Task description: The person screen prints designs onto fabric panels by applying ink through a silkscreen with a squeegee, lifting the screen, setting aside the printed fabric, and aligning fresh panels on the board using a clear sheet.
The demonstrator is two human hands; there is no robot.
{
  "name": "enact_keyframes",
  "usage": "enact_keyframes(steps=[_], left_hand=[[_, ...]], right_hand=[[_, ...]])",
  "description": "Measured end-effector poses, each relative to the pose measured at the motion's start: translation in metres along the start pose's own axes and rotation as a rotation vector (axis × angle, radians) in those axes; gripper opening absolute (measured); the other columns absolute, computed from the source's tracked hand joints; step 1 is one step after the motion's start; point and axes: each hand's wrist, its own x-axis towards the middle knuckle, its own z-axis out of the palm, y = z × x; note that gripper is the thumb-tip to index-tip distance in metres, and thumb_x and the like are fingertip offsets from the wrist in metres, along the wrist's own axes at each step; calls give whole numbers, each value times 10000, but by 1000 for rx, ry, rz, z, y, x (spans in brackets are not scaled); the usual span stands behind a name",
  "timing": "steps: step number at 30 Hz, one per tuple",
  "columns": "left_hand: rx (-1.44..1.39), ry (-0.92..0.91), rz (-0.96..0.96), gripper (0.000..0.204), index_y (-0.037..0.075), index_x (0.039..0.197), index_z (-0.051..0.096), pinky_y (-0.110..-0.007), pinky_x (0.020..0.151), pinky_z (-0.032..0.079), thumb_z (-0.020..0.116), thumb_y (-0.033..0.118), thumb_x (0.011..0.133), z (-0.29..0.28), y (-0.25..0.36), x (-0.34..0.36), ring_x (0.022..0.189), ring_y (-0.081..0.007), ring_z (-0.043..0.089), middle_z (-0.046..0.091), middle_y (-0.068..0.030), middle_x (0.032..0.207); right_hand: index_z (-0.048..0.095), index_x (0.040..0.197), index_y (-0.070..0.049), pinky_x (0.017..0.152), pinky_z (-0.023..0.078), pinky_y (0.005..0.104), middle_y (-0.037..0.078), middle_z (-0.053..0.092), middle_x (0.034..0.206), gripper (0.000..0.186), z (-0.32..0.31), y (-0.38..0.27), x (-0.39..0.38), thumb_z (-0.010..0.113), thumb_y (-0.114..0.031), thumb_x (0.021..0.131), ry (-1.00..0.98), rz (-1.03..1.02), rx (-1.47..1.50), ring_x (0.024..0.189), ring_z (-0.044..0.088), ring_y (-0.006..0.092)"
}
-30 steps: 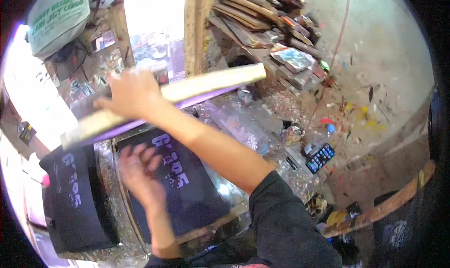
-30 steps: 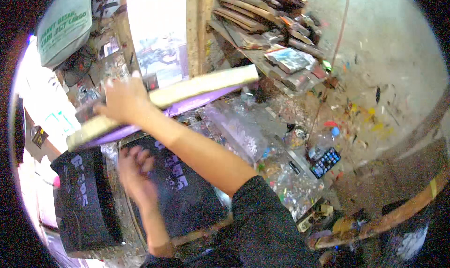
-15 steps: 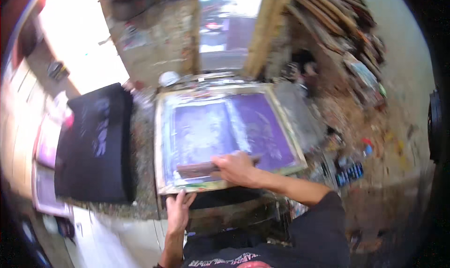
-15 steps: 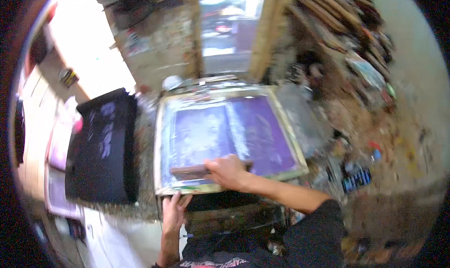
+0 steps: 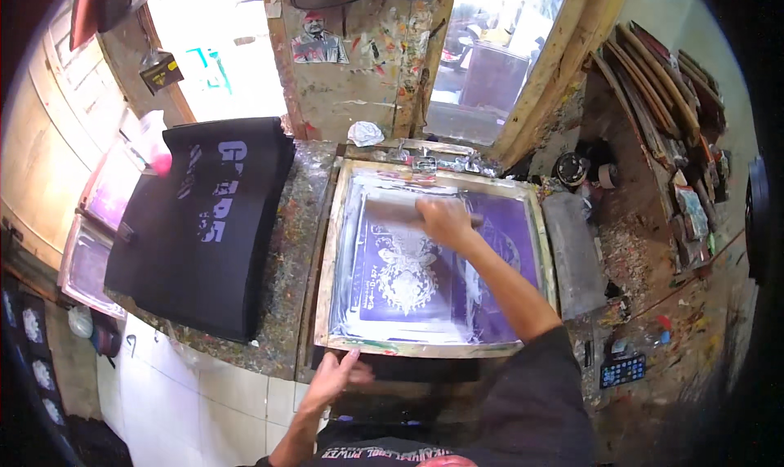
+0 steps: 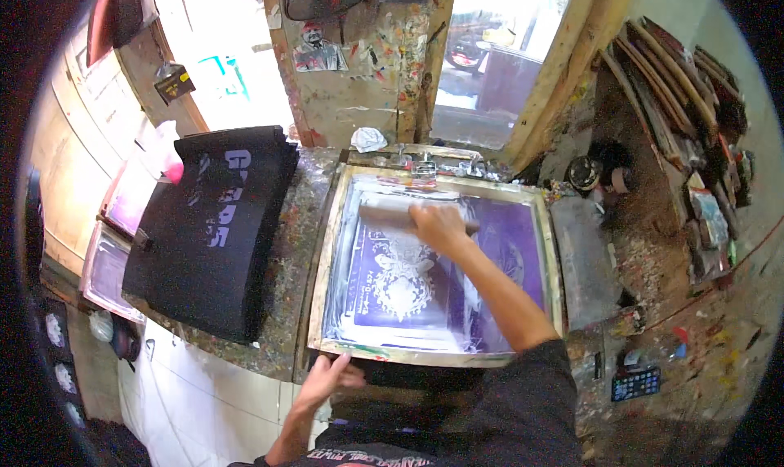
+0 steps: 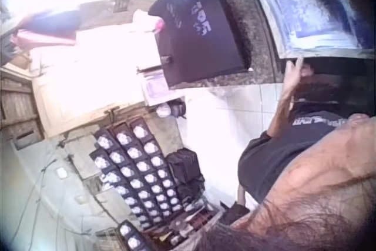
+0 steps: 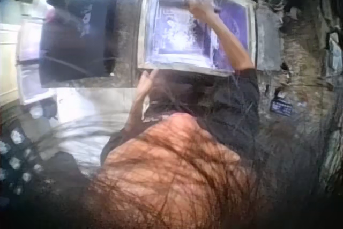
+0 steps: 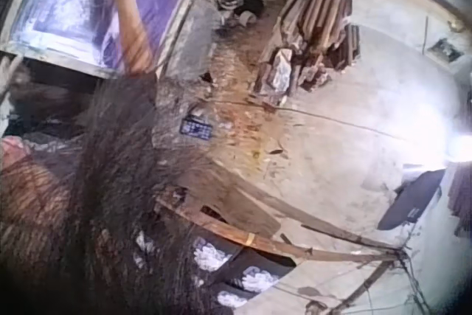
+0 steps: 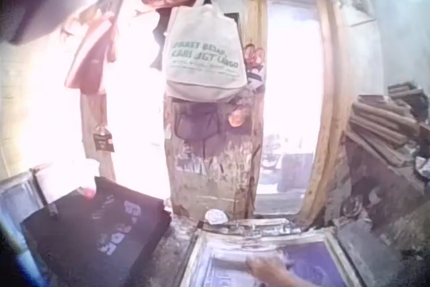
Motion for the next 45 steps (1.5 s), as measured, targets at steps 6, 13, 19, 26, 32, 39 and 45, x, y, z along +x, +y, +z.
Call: enact_keyframes(steps=[6,13,19,26,32,39,45], left_hand=[[521,242,593,212,-20,949,635,-327,604,510,636,191,971,-53,93,29,639,-157,637,686,-126,760],[964,762,577,547,-73,1316,488,-542,1134,310,626,327,969,-87,118,202,1340,-481,384,420,-300,1445],[1064,851,635,509,-52,1280,499,-550,1147,287,592,346,977,-99,100,204,1384,-478,342,386,-313,1464],[1070,850,638,543,-33,1297,507,-559,1109,320,587,374,947,-86,113,217,1347,-456,389,424,-289,1428],[1068,867,653,543,-17,1294,525,-538,1101,342,608,368,920,-88,117,205,1354,-439,393,443,-273,1412],[1073,842,619,553,-22,1320,517,-552,1104,325,592,374,941,-83,108,211,1350,-440,386,415,-266,1457],[1039,911,762,488,-5,1249,546,-516,1114,332,613,350,921,-84,112,213,1373,-415,379,392,-254,1494]], right_hand=[[595,886,-116,564,499,385,57,658,749,78,-33,-107,-150,628,-183,865,56,-108,-29,666,672,214],[634,1013,-44,798,499,451,129,680,1067,454,-40,-159,-200,776,-420,801,41,-157,1,907,674,303],[663,1012,2,826,516,473,217,684,945,273,-28,-98,0,684,-258,930,150,-124,429,912,658,410],[707,893,41,828,513,549,305,686,931,397,99,12,293,714,-354,847,174,248,163,909,659,488],[699,974,99,746,526,460,280,700,840,481,68,25,290,751,-357,831,471,158,434,832,703,403],[609,1187,-28,796,576,387,115,708,1018,393,-68,4,158,666,-346,964,620,426,2007,847,710,269],[562,1238,-55,672,612,365,174,702,1078,343,-83,-15,50,598,-298,1000,-99,397,2287,851,719,263]])
